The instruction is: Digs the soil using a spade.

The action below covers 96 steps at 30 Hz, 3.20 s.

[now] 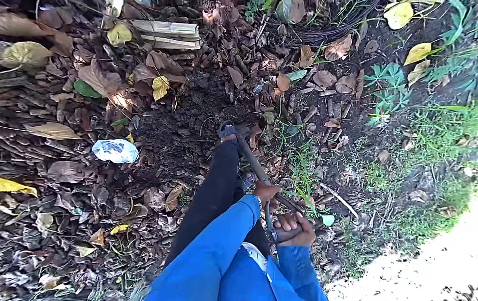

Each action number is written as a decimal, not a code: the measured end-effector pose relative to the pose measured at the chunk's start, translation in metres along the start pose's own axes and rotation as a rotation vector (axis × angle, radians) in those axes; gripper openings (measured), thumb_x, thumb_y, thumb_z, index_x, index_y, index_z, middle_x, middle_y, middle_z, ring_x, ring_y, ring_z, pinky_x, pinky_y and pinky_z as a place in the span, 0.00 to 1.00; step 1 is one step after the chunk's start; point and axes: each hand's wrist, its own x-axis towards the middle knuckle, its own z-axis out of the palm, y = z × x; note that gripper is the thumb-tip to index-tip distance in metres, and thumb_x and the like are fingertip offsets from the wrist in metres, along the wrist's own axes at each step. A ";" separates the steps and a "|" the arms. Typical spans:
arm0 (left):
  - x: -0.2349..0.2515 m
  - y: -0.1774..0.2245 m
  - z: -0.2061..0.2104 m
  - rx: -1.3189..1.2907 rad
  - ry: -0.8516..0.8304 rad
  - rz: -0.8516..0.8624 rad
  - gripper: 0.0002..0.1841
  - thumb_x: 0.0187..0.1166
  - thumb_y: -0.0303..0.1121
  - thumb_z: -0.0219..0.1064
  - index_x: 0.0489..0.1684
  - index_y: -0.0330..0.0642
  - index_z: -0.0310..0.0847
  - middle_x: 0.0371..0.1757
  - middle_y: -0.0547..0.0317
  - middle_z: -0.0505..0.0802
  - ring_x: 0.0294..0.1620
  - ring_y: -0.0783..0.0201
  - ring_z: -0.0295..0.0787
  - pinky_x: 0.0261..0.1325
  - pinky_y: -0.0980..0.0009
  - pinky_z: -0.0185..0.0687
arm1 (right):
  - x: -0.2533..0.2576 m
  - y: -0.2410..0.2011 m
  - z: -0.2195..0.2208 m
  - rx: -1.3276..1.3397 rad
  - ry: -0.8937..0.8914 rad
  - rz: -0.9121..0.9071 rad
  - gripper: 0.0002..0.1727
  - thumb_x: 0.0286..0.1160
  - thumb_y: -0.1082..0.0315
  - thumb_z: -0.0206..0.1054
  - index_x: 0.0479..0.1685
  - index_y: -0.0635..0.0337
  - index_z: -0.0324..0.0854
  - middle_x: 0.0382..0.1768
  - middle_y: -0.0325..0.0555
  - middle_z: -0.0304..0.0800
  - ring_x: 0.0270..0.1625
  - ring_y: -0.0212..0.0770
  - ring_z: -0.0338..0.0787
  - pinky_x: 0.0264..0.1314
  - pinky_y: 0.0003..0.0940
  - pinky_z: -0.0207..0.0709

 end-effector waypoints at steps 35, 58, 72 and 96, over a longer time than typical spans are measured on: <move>0.012 0.008 0.008 0.026 -0.027 0.008 0.51 0.75 0.60 0.72 0.88 0.38 0.45 0.44 0.36 0.88 0.29 0.50 0.91 0.33 0.53 0.91 | 0.026 -0.004 0.015 -0.179 0.137 -0.052 0.24 0.79 0.60 0.51 0.09 0.49 0.75 0.06 0.35 0.75 0.10 0.36 0.79 0.18 0.34 0.79; 0.086 -0.118 0.033 0.438 -0.088 -0.007 0.42 0.81 0.55 0.69 0.87 0.36 0.60 0.72 0.32 0.82 0.65 0.40 0.84 0.64 0.41 0.79 | 0.078 -0.029 -0.284 -0.408 0.558 0.112 0.17 0.85 0.64 0.46 0.24 0.51 0.70 0.06 0.34 0.72 0.08 0.34 0.75 0.15 0.35 0.79; 0.335 -0.088 0.016 -0.291 0.351 -0.063 0.31 0.78 0.36 0.75 0.78 0.36 0.68 0.59 0.37 0.86 0.52 0.47 0.86 0.53 0.50 0.86 | 0.103 0.041 -0.317 -0.645 1.261 -0.343 0.07 0.70 0.78 0.67 0.41 0.60 0.75 0.17 0.37 0.77 0.12 0.31 0.77 0.15 0.28 0.78; 0.143 -0.080 -0.167 -0.592 0.186 0.015 0.14 0.85 0.39 0.53 0.25 0.49 0.68 0.13 0.65 0.75 0.10 0.68 0.73 0.16 0.71 0.76 | -0.065 0.098 -0.177 -1.804 -0.697 -0.806 0.17 0.77 0.59 0.57 0.18 0.50 0.80 0.20 0.39 0.85 0.26 0.42 0.85 0.32 0.41 0.81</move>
